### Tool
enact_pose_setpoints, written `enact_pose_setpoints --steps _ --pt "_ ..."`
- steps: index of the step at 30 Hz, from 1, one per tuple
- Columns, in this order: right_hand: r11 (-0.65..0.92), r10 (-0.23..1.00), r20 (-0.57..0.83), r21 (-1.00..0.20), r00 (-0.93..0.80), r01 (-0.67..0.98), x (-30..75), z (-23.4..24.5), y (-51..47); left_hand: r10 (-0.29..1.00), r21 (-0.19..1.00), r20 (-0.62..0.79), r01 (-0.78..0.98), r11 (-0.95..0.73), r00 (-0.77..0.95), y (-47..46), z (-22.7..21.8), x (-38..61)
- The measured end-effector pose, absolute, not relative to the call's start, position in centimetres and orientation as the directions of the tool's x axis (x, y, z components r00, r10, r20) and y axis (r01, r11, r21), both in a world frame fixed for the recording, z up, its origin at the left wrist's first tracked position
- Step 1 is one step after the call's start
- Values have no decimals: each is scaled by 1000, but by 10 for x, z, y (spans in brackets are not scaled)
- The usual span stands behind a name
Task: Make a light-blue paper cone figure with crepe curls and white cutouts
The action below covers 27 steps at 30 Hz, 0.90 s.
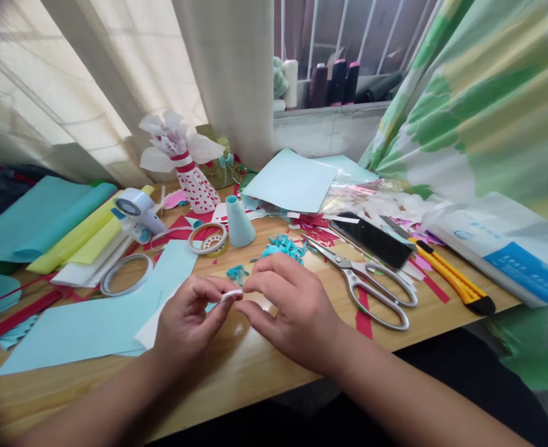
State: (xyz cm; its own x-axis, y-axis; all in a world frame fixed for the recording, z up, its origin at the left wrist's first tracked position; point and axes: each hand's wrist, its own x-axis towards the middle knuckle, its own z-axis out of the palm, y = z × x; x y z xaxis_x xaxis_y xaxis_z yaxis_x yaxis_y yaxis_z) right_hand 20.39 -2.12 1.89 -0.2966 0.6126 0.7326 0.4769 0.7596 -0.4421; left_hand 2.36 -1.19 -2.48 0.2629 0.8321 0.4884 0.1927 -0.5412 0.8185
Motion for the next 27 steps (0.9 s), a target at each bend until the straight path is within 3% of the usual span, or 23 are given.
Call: enact_pose_setpoints --steps 14,22,27 --pt "660 743 622 -617 -249 429 195 8 -9 847 852 449 151 -502 284 -12 -29 21" --pt "801 587 707 -440 -395 405 206 -1 -8 835 973 107 115 -199 539 -8 -3 12" --pt "819 573 691 -459 -440 345 206 -1 -6 885 980 114 93 -173 452 -8 -11 11"
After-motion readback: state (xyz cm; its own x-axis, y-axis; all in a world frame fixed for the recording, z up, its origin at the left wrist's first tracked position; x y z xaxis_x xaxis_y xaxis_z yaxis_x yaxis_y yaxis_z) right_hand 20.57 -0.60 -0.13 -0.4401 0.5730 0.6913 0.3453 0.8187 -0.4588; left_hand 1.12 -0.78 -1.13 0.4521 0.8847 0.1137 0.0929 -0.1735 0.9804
